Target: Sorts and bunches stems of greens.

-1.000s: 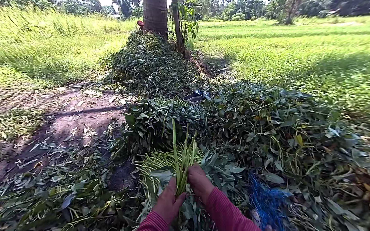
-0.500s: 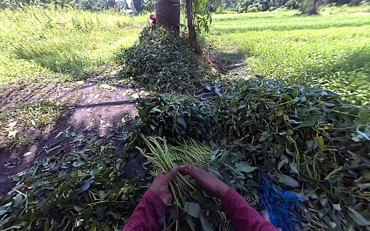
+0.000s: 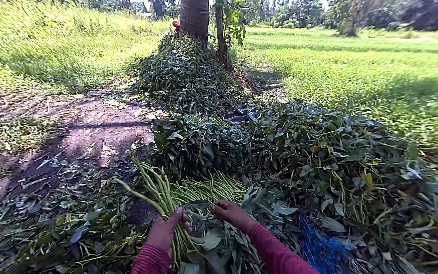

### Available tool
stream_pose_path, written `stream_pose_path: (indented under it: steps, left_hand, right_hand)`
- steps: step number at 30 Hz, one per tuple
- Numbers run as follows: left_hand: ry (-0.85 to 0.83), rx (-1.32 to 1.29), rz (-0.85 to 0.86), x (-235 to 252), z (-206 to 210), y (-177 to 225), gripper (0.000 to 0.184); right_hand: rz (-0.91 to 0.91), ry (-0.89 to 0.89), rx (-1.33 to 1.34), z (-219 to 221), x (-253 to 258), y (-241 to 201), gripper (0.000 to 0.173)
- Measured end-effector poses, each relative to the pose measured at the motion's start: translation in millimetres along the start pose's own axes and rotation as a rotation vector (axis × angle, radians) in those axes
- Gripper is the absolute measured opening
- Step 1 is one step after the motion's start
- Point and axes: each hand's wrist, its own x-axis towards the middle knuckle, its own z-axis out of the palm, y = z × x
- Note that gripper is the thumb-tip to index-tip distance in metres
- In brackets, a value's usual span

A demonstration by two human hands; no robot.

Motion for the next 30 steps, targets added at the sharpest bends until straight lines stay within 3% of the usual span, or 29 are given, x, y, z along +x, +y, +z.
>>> stream_pose_path:
  steps: [2,3,5,8,9,12,19,27,30]
  left_hand:
    - [-0.005,0.142,0.044,6,-10,4,0.025]
    - [-0.008,0.185,0.042,7,-12,5,0.025]
    - [-0.01,0.222,0.025,11,-12,6,0.023]
    - [-0.027,0.252,-0.028,17,-7,5,0.025]
    - [-0.038,0.265,-0.046,19,-6,5,0.026]
    - [-0.087,0.295,-0.064,23,-5,2,0.023]
    - [-0.129,0.215,-0.211,25,-2,-7,0.021]
    - [-0.039,0.049,-0.36,28,15,-27,0.028]
    - [-0.043,0.057,-0.352,22,22,-26,0.025]
  right_hand:
    - [0.107,0.335,-0.226,-33,27,7,0.034]
    - [0.174,0.393,-0.354,-43,37,9,0.033]
    - [0.295,0.326,-0.583,-51,50,11,0.04]
    - [0.491,0.205,-0.791,-32,57,19,0.087]
    - [0.529,0.22,-0.817,-25,59,23,0.095]
    - [0.588,0.297,-0.813,-19,64,35,0.086]
    - [0.622,0.187,-0.639,-48,59,28,0.054]
    - [0.561,0.212,-0.64,-42,47,24,0.044]
    - [0.566,0.257,-0.618,-20,53,26,0.06]
